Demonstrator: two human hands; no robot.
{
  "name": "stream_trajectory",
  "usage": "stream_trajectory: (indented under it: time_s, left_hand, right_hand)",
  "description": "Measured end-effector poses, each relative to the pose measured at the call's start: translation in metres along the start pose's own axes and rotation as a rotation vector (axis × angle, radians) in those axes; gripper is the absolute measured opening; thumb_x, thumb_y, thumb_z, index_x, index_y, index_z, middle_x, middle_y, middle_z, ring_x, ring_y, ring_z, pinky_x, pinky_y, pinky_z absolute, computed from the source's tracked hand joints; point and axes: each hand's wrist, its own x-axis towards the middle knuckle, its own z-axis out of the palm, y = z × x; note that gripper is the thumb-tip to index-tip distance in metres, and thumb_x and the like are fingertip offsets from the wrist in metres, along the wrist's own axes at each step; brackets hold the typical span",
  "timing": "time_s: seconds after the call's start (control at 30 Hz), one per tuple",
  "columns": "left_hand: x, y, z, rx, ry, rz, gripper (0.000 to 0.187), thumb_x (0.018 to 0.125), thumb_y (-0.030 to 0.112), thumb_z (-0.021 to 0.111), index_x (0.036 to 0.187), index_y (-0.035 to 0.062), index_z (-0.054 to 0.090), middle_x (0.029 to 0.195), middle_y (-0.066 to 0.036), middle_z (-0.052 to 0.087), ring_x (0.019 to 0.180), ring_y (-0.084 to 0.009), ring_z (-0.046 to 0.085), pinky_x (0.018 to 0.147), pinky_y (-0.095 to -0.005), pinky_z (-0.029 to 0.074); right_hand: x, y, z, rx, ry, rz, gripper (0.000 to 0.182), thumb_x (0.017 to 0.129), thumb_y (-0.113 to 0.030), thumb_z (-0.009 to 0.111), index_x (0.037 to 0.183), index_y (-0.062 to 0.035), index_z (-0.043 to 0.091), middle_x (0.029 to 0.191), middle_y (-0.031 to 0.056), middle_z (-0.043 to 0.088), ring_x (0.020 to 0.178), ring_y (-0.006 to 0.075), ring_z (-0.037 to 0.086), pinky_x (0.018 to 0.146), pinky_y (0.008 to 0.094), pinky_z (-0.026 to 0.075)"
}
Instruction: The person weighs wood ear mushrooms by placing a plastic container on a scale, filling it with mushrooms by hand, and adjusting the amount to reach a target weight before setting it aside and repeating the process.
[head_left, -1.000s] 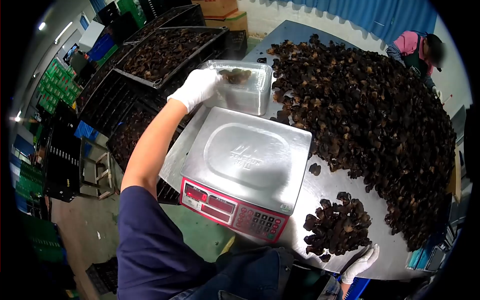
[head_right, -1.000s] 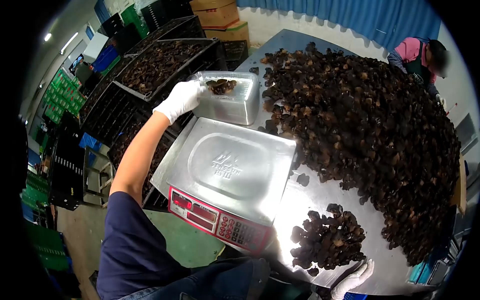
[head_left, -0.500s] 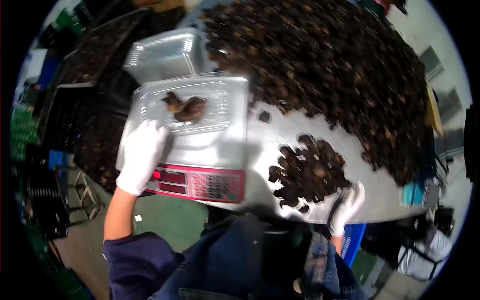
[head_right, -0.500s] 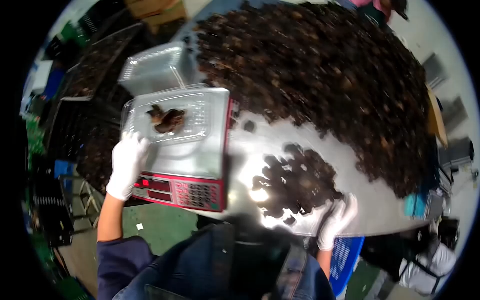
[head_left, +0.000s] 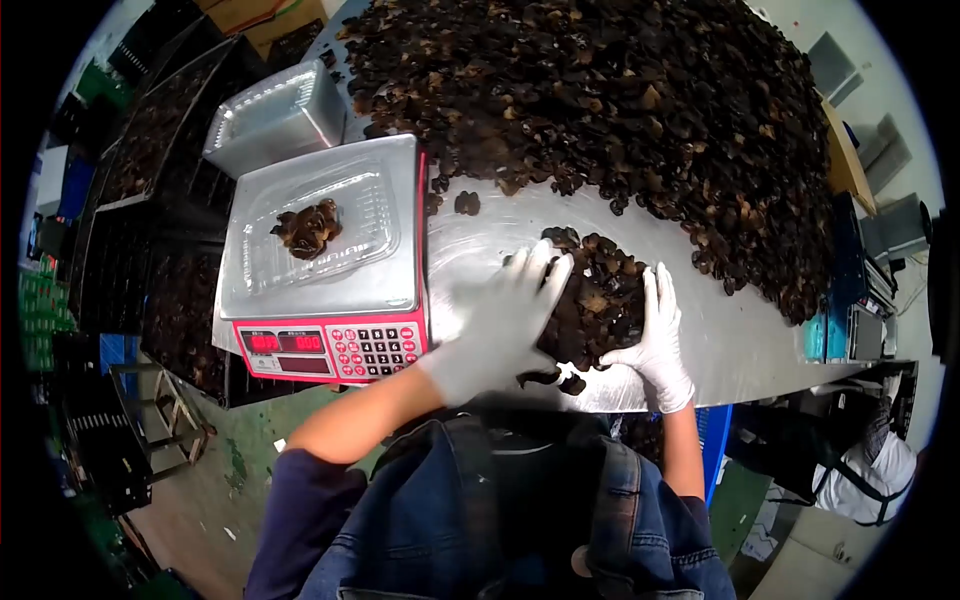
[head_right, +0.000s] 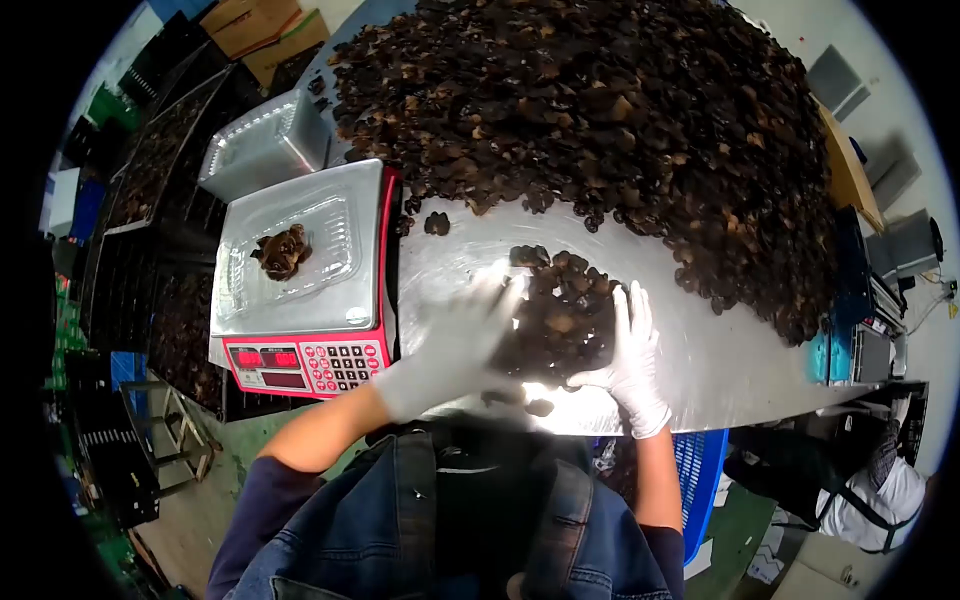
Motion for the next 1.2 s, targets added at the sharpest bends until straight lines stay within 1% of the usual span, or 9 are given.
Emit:
stream_trajectory:
  time_s: [0.13, 0.27, 0.47, 0.8, 1.0, 1.03, 1.1, 1.17, 1.2]
  left_hand:
    - [0.078, 0.000, 0.042, 0.125, -0.054, -0.016, 0.133, 0.046, 0.048, 0.093, 0.151, 0.0028, 0.026, 0.149, -0.031, 0.032, 0.133, -0.0463, 0.041, 0.107, -0.0541, 0.037]
    - [0.107, 0.008, 0.049, 0.109, -0.227, 0.104, 0.117, 0.042, 0.042, 0.094, 0.140, 0.0074, 0.041, 0.129, -0.020, 0.049, 0.118, -0.0361, 0.050, 0.095, -0.0437, 0.048]
    - [0.113, 0.005, 0.090, 0.023, -0.011, 0.078, 0.041, 0.069, 0.018, 0.074, 0.107, 0.0079, 0.063, 0.112, -0.015, 0.055, 0.106, -0.0316, 0.055, 0.083, -0.0371, 0.055]
    - [0.133, 0.016, 0.100, -0.341, 0.137, 0.021, 0.020, 0.078, 0.005, 0.064, 0.098, 0.0014, 0.065, 0.107, -0.021, 0.057, 0.092, -0.0355, 0.065, 0.077, -0.0399, 0.057]
    - [0.085, -0.002, -0.016, -0.344, 0.321, -0.114, 0.016, 0.084, 0.003, 0.057, 0.100, 0.0003, 0.059, 0.110, -0.022, 0.053, 0.087, -0.0329, 0.067, 0.071, -0.0393, 0.058]
    - [0.080, -0.024, -0.012, 0.011, 0.416, 0.025, 0.017, 0.083, 0.005, 0.059, 0.100, 0.0018, 0.059, 0.109, -0.018, 0.053, 0.088, -0.0301, 0.064, 0.071, -0.0352, 0.056]
    - [0.028, -0.030, -0.109, -0.317, 0.322, -0.277, 0.022, 0.082, 0.009, 0.063, 0.102, 0.0032, 0.058, 0.099, -0.013, 0.052, 0.100, -0.0289, 0.053, 0.081, -0.0281, 0.050]
    - [-0.014, -0.077, -0.114, 0.081, 0.846, 0.086, 0.033, 0.079, 0.009, 0.066, 0.110, 0.0053, 0.058, 0.110, -0.016, 0.052, 0.107, -0.0348, 0.058, 0.086, -0.0413, 0.052]
    - [-0.021, -0.084, -0.136, -0.230, 0.537, -0.293, 0.036, 0.077, 0.011, 0.068, 0.112, 0.0078, 0.058, 0.112, -0.017, 0.052, 0.103, -0.0352, 0.058, 0.087, -0.0418, 0.051]
  right_hand:
    - [0.019, -0.006, -0.014, -0.007, -0.137, -0.027, 0.141, 0.035, -0.054, 0.090, 0.153, -0.0072, 0.029, 0.157, 0.0233, 0.026, 0.145, 0.0416, 0.025, 0.113, 0.0527, 0.028]
    - [0.014, -0.006, -0.006, 0.070, 0.001, -0.077, 0.115, 0.045, -0.038, 0.090, 0.145, -0.0048, 0.043, 0.151, 0.0223, 0.038, 0.137, 0.0410, 0.037, 0.112, 0.0484, 0.031]
    - [0.004, -0.002, 0.023, 0.228, 0.212, -0.007, 0.075, 0.056, -0.005, 0.082, 0.126, -0.0064, 0.056, 0.136, 0.0175, 0.050, 0.126, 0.0379, 0.046, 0.108, 0.0452, 0.039]
    - [0.025, 0.007, 0.024, 0.401, 0.393, 0.122, 0.045, 0.057, 0.020, 0.064, 0.096, -0.0026, 0.059, 0.105, 0.0098, 0.055, 0.104, 0.0268, 0.057, 0.095, 0.0350, 0.045]
    - [0.080, -0.089, -0.026, 0.343, 0.428, -0.133, 0.046, 0.055, 0.020, 0.064, 0.094, -0.0042, 0.059, 0.106, 0.0109, 0.058, 0.104, 0.0290, 0.059, 0.095, 0.0345, 0.045]
    - [0.094, -0.111, -0.029, 0.401, 0.401, -0.174, 0.046, 0.055, 0.019, 0.065, 0.094, -0.0040, 0.059, 0.106, 0.0110, 0.059, 0.103, 0.0288, 0.059, 0.094, 0.0346, 0.046]
    - [0.122, -0.165, -0.035, 0.434, 0.367, -0.317, 0.046, 0.054, 0.018, 0.069, 0.094, -0.0041, 0.061, 0.107, 0.0113, 0.061, 0.102, 0.0284, 0.061, 0.091, 0.0349, 0.049]
    - [0.148, -0.222, -0.033, 0.434, 0.328, -0.475, 0.045, 0.055, 0.015, 0.073, 0.095, -0.0054, 0.063, 0.107, 0.0108, 0.062, 0.101, 0.0271, 0.062, 0.088, 0.0346, 0.051]
    - [0.159, -0.244, -0.026, 0.462, 0.296, -0.530, 0.044, 0.056, 0.012, 0.075, 0.095, -0.0063, 0.064, 0.107, 0.0101, 0.062, 0.100, 0.0261, 0.063, 0.086, 0.0341, 0.052]
